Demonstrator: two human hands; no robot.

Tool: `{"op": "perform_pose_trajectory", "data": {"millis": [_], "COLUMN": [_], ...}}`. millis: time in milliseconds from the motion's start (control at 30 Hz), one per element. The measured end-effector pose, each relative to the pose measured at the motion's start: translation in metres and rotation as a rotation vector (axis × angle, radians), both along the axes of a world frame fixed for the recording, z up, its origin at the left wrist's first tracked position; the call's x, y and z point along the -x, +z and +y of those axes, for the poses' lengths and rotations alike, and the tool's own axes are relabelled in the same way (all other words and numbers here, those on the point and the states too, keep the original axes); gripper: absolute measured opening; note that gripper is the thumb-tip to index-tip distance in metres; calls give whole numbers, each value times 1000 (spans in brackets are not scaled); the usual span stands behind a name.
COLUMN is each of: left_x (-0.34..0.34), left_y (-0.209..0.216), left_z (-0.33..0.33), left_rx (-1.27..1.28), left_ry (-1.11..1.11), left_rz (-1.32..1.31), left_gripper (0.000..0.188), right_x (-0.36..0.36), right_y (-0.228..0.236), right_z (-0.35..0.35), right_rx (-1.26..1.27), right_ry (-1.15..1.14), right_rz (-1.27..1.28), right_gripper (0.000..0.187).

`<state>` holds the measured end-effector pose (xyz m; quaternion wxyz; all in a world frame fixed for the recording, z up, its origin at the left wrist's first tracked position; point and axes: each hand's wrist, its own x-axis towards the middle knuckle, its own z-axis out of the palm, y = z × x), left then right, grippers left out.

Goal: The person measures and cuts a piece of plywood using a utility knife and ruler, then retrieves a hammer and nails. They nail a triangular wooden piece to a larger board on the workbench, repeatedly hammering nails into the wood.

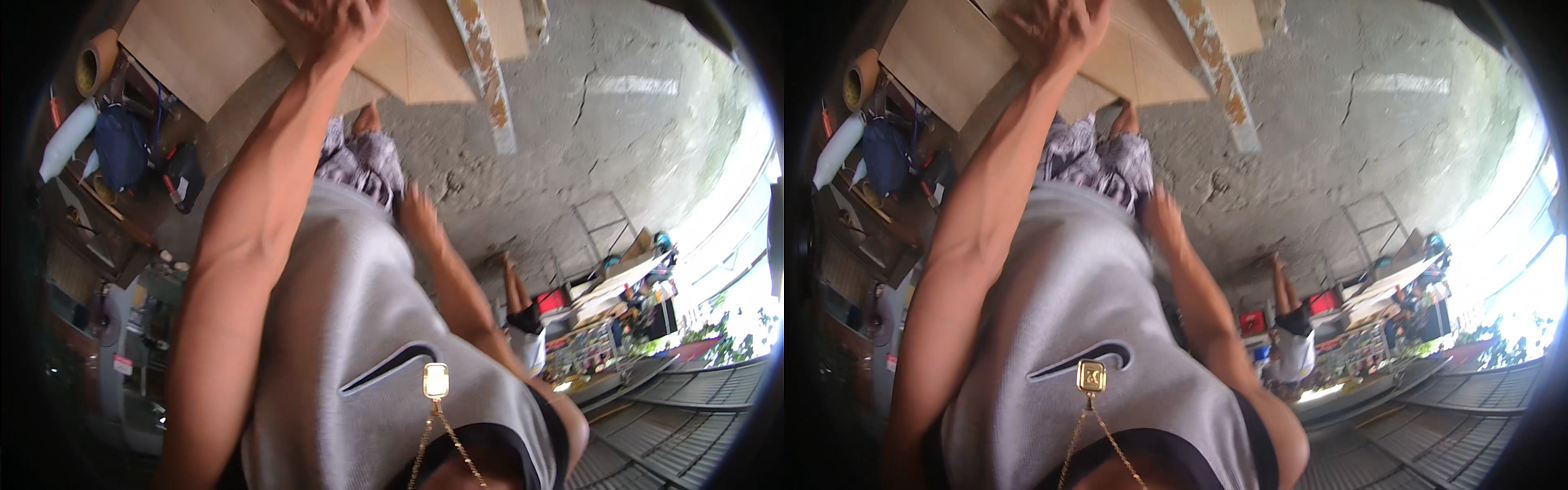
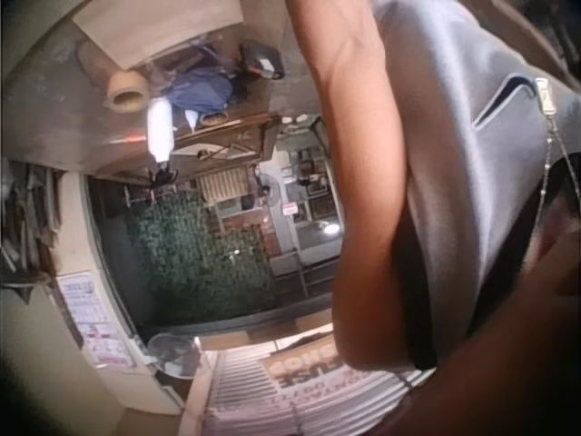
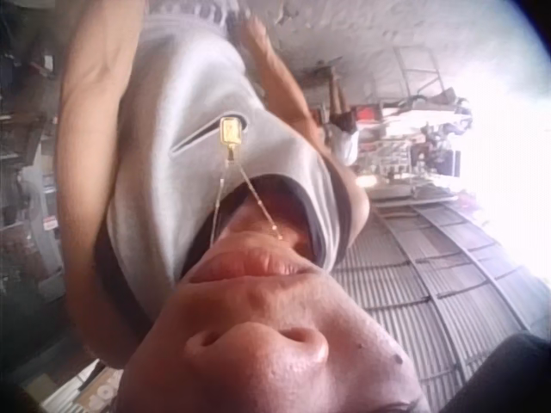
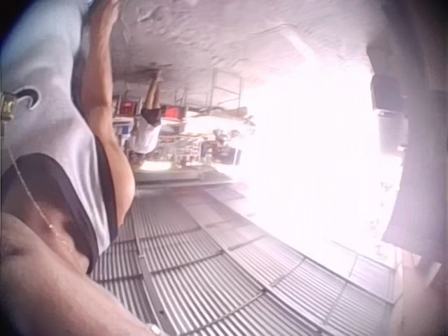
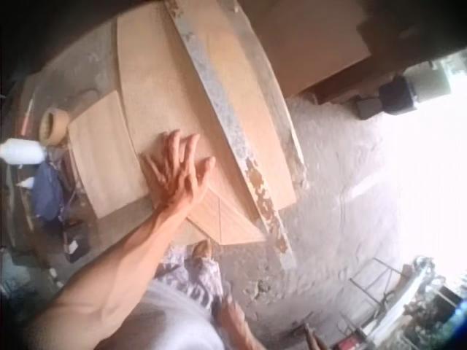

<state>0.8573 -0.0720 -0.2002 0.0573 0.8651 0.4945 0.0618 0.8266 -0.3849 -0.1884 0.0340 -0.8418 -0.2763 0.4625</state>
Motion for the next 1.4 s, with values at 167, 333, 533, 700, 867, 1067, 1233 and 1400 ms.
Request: {"op": "perform_pose_trajectory", "data": {"millis": [167,333,533,700,867,1067,1233,1400], "left_x": [11,0,7,10,11,7,8,6], "left_y": [3,6,9,-2,-14,-11,-10,-6], "left_z": [-2,0,14,16,19,17,19,19], "left_rx": [-36,-139,-157,-169,-146,-114,-124,-99], "left_ry": [30,-19,17,-80,-98,-85,-73,-64], "left_rz": [-45,-157,-180,-221,-301,-283,-267,-253], "left_gripper": [56,52,42,44,45,47,47,46], "right_x": [-41,-49,-73,-80,-89,-101,-103,-106], "right_y": [14,11,-13,-1,33,43,43,46], "right_z": [46,115,125,127,157,205,216,222], "right_rx": [-347,-723,-795,-762,-602,-373,-346,-294], "right_ry": [-373,-778,-461,-422,-223,29,97,120], "right_rz": [-97,-88,-213,-173,-144,-164,-168,-127], "right_gripper": [27,25,24,23,24,28,27,26]}}
